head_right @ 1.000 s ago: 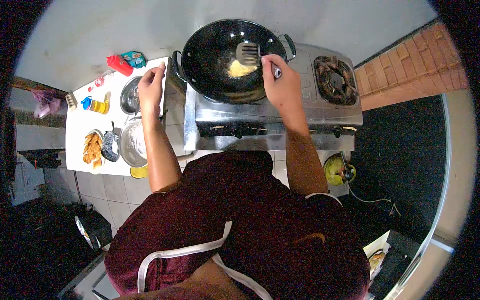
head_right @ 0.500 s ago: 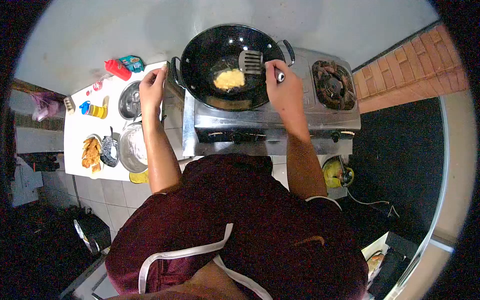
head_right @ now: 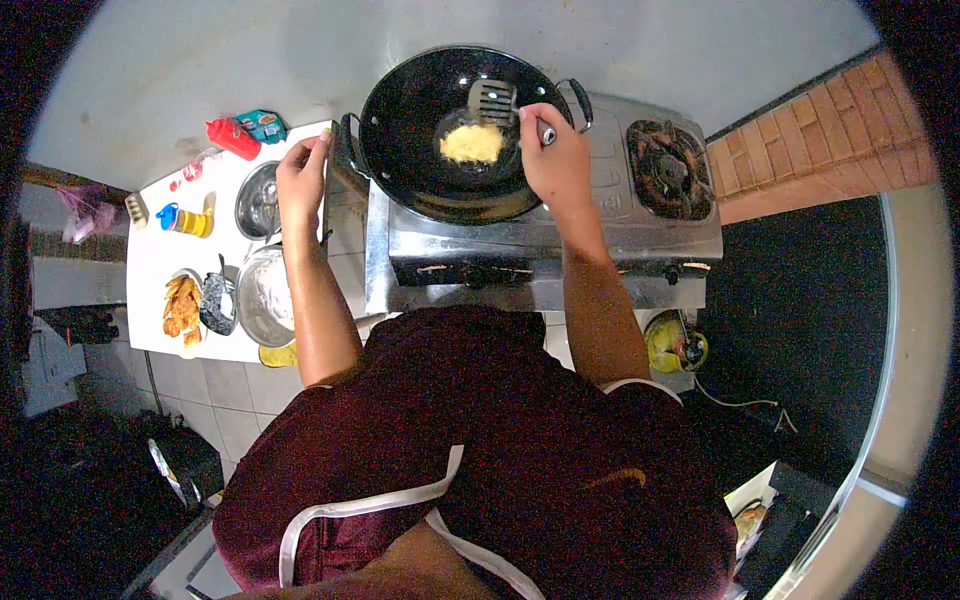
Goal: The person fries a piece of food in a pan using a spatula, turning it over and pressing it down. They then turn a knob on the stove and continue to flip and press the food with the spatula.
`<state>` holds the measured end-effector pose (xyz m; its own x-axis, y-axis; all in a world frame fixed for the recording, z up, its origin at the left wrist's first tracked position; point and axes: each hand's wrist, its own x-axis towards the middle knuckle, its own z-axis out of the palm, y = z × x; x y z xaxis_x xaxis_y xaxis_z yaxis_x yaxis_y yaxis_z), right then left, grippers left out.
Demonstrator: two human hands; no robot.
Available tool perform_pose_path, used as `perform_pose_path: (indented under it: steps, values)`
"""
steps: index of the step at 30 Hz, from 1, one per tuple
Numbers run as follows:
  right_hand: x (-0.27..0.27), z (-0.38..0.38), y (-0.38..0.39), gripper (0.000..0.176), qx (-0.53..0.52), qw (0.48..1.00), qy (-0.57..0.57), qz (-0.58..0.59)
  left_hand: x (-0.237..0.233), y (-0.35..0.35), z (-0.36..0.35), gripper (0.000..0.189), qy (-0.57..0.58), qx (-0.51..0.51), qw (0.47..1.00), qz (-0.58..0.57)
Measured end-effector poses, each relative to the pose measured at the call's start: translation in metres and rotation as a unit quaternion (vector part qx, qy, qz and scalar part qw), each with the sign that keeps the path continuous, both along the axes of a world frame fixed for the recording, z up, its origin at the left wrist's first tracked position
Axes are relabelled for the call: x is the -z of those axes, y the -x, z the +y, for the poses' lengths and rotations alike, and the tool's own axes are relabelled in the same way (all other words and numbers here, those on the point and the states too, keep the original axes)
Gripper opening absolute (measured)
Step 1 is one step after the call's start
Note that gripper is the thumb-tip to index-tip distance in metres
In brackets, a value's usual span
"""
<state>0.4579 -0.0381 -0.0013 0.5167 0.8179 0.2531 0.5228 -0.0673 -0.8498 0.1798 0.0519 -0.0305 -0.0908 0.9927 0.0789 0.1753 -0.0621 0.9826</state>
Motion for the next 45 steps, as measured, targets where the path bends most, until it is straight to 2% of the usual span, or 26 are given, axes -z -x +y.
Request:
perform_pose_path:
  steps: [6,10,15,18,22,28,30,35,39,41,45]
  values:
    - [0.013,0.002,0.015,0.019,-0.084,0.994,-0.021,0.059,0.0,0.003,0.002,0.032,-0.006,-0.007,1.0,0.014]
    - [0.006,0.0,0.013,0.018,-0.068,0.992,-0.053,0.096,0.0,0.005,0.003,0.032,0.002,-0.009,1.0,0.013]
    - [-0.007,0.0,-0.005,0.019,0.012,0.998,-0.037,-0.047,0.002,0.006,0.005,0.032,0.006,-0.023,1.0,0.017]
    - [-0.006,0.002,-0.015,0.019,0.048,0.994,-0.016,-0.094,0.003,0.006,0.005,0.032,0.007,-0.022,1.0,0.008]
    - [-0.008,0.006,-0.017,0.023,0.044,0.992,0.016,-0.114,-0.001,0.004,0.004,0.033,0.012,-0.018,1.0,0.009]
    - [0.003,0.017,-0.007,0.024,-0.016,0.998,0.001,-0.057,-0.006,0.004,0.0,0.036,0.026,-0.014,0.999,0.029]
    - [-0.003,0.016,0.001,0.024,-0.063,0.997,0.035,-0.002,-0.005,0.005,0.001,0.036,0.023,-0.017,0.999,0.03]
    - [-0.006,0.015,0.006,0.023,-0.106,0.992,0.058,0.024,-0.006,0.005,0.0,0.036,0.041,-0.021,0.998,0.042]
    - [-0.005,0.013,0.003,0.02,-0.078,0.996,0.008,0.036,-0.001,0.006,0.002,0.035,0.03,-0.012,0.999,0.035]
    - [-0.007,0.011,-0.001,0.02,-0.046,0.999,-0.023,-0.007,0.001,0.007,0.004,0.035,0.014,-0.016,0.999,0.036]
    - [-0.007,0.011,-0.009,0.02,-0.005,0.999,-0.017,-0.047,0.002,0.007,0.003,0.035,0.003,-0.022,0.999,0.036]
